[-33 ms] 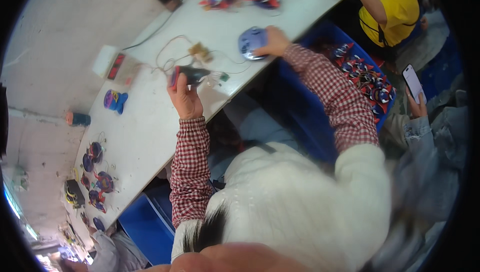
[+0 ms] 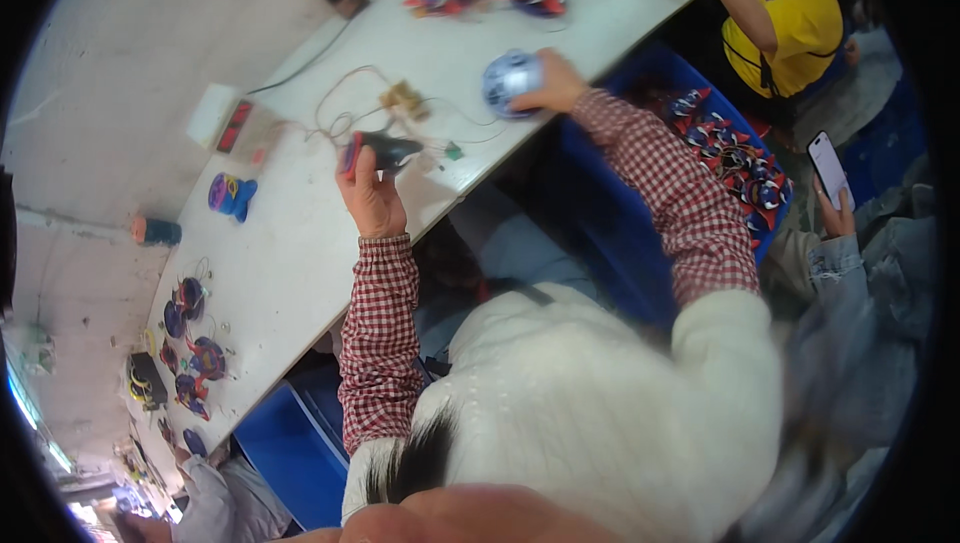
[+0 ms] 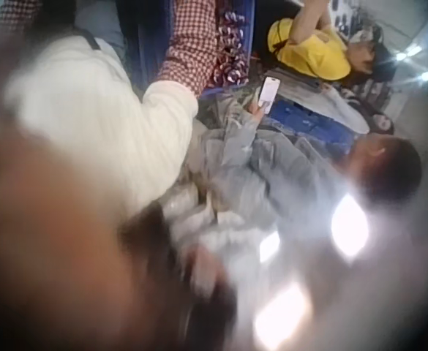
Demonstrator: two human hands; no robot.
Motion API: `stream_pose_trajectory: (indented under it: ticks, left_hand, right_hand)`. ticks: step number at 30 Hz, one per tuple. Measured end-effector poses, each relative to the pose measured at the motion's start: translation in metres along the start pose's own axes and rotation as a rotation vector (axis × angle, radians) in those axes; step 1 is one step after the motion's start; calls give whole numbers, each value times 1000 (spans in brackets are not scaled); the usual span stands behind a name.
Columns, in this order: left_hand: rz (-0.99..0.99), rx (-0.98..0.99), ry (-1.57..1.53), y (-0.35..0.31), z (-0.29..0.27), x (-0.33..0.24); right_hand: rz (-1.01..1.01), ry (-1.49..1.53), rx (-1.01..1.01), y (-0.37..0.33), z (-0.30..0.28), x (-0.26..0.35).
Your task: Assembling small toy ornaments at a workstation.
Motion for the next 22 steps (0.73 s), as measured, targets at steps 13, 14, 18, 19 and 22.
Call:
stream_pose_trajectory:
  ticks: [13,14,18,19,22]
  left_hand:
    - [19,226,896,-10,-40,-123]
    - [86,262,986,-11,-35,-146]
    - [307,274,1454,-22,-31,-250]
    - [307,233,1482,-25,-31,-270]
    - [231,484,1992,-36,-25,-303]
  right_hand:
    - [-71,1181,11,-28,-4,17]
    - [-61,1187,13,-38,-8,23]
    - [-159,982,181,-57,-17,82]
    - [-185,994,218,-55,-17,99]
    - [-390,843,255,-69,-19,163]
Point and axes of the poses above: each hand's wrist, its own y-axis towards the middle knuckle, its own z-axis out of the palm, x = y × z, the point moved 8 cm from there along y, towards the middle knuckle, and after that the axes turned 12 degrees about -y, right-handed, at the moved point
